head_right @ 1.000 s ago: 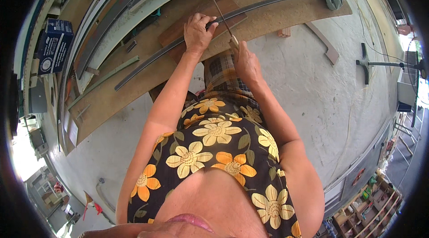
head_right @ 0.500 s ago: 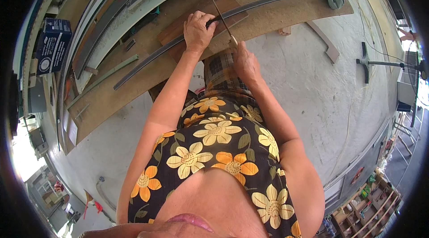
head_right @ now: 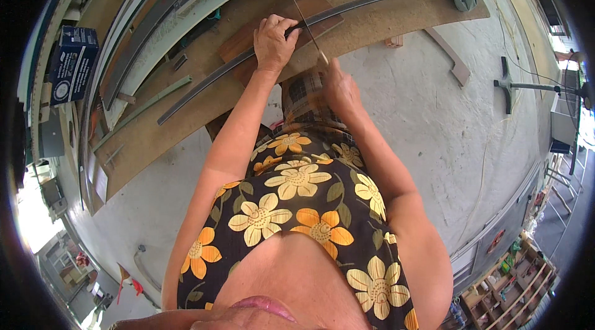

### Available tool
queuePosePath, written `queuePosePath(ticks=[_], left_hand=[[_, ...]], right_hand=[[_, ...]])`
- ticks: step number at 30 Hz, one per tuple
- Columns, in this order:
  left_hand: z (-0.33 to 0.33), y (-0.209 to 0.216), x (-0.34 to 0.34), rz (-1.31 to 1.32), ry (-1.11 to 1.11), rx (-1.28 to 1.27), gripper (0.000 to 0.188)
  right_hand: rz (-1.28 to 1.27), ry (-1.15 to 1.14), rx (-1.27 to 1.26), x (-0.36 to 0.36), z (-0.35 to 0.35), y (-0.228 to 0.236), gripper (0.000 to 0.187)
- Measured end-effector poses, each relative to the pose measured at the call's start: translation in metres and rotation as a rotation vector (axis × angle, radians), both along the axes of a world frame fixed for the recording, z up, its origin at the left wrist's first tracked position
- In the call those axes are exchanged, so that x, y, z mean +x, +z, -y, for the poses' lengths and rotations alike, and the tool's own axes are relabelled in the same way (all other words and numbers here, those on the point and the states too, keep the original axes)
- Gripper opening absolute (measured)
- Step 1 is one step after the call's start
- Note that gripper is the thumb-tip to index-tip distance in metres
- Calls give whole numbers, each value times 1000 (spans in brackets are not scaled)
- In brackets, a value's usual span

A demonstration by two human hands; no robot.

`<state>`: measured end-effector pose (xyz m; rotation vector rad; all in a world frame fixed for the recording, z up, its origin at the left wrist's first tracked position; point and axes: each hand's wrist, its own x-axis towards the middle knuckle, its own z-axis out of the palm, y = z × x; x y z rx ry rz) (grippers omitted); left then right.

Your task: Sawing a thin material strip held against a wooden block on a workbench using a hacksaw.

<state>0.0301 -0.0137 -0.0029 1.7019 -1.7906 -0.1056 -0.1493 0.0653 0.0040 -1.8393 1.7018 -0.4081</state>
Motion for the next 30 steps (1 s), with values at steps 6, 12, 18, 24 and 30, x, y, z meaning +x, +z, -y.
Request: queuePosePath(ticks=[6, 12, 18, 24, 30], left_hand=[[0, 2, -1, 15, -12, -10, 18], [2, 2, -3, -3, -15, 5, 17], [-4, 2, 15, -5, -88, -12, 41], [-53, 32, 66, 84, -94, -84, 52], [-142, 26, 179, 304, 141, 49, 54]], right_hand=[[38, -51, 142, -38, -58, 2, 20], [42, -40, 64, -21, -18, -3, 22], [227, -63, -149, -3, 13, 26, 17], [240, -190, -106, -42, 1, 10, 17], [264, -215, -93, -51, -3, -2, 22]])
